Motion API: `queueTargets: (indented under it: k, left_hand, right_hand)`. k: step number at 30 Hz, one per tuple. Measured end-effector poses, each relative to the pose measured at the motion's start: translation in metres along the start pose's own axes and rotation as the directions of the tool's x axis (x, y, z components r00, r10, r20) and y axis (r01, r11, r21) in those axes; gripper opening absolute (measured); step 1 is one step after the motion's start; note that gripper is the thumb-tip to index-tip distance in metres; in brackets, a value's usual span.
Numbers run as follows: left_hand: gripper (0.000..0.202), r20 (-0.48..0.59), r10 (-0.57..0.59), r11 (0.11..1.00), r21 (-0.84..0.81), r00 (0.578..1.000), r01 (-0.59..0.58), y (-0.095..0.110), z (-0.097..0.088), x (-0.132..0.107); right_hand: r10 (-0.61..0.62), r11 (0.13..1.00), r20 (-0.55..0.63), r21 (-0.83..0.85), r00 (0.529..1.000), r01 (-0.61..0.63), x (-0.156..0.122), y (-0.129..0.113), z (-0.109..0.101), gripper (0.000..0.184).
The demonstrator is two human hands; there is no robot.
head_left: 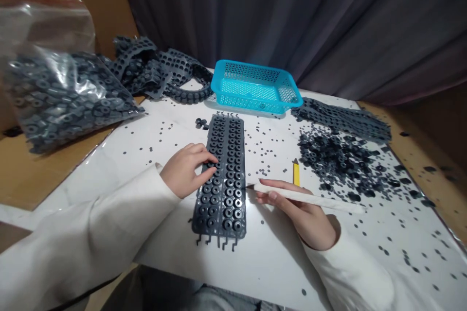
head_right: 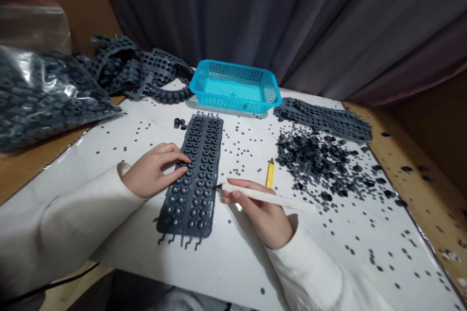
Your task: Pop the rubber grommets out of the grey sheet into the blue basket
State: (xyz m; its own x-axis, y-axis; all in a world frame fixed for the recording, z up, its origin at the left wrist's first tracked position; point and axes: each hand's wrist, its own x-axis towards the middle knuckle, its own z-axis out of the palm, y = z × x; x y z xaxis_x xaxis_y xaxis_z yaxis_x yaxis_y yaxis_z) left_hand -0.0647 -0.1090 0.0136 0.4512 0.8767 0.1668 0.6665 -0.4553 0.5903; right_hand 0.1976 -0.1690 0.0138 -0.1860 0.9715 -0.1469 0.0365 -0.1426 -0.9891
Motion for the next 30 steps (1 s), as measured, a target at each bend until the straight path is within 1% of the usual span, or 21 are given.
queueTargets:
  k: [3,6,8,11,14,16,19,21,27,30]
  left_hand:
    - [0.018,-0.033,-0.028,0.999,0.015,0.999,0.028,0.000,0.007,0.002]
    - [0.017,-0.038,-0.045,0.999,0.004,0.998,0.045,-0.001,0.009,0.003]
    - [0.016,-0.036,-0.034,0.999,-0.009,0.999,0.034,-0.002,0.009,0.004]
    - [0.016,-0.055,-0.001,1.000,-0.013,0.999,0.001,-0.004,0.010,0.005]
    - [0.016,-0.083,0.034,0.999,-0.004,0.996,-0.035,-0.006,0.013,0.005]
    - [0.017,-0.099,0.057,0.998,0.000,0.993,-0.057,-0.007,0.014,0.005]
    - [0.017,-0.114,0.069,0.998,-0.007,0.991,-0.070,-0.007,0.015,0.005]
    - [0.016,-0.115,0.054,0.998,-0.013,0.992,-0.055,-0.007,0.016,0.005]
    - [0.012,-0.135,0.003,0.997,-0.081,0.991,-0.014,-0.006,0.018,0.005]
    - [0.010,-0.136,-0.001,0.994,-0.106,0.991,-0.014,-0.007,0.018,0.005]
  right_hand:
    - [-0.028,0.998,-0.020,0.049,0.999,0.029,0.001,0.001,0.001,0.025]
    - [-0.059,0.995,-0.013,0.076,0.998,0.060,0.001,-0.001,0.000,0.022]
    - [-0.100,0.995,-0.036,0.024,0.994,0.101,0.002,-0.005,0.002,0.015]
    - [-0.200,0.974,-0.047,-0.118,0.979,0.194,0.010,-0.013,0.011,0.005]
    - [-0.280,0.927,0.042,-0.249,0.959,0.281,0.027,-0.016,0.025,0.003]
    - [-0.305,0.902,0.119,-0.283,0.945,0.327,0.043,-0.015,0.033,0.001]
    - [-0.314,0.900,0.193,-0.251,0.929,0.357,0.062,-0.011,0.040,0.002]
    - [-0.306,0.908,0.221,-0.225,0.926,0.353,0.069,-0.008,0.042,0.002]
    - [-0.256,0.928,0.258,-0.204,0.932,0.311,0.070,-0.004,0.039,0.001]
    - [-0.251,0.923,0.279,-0.218,0.927,0.316,0.070,-0.003,0.039,0.002]
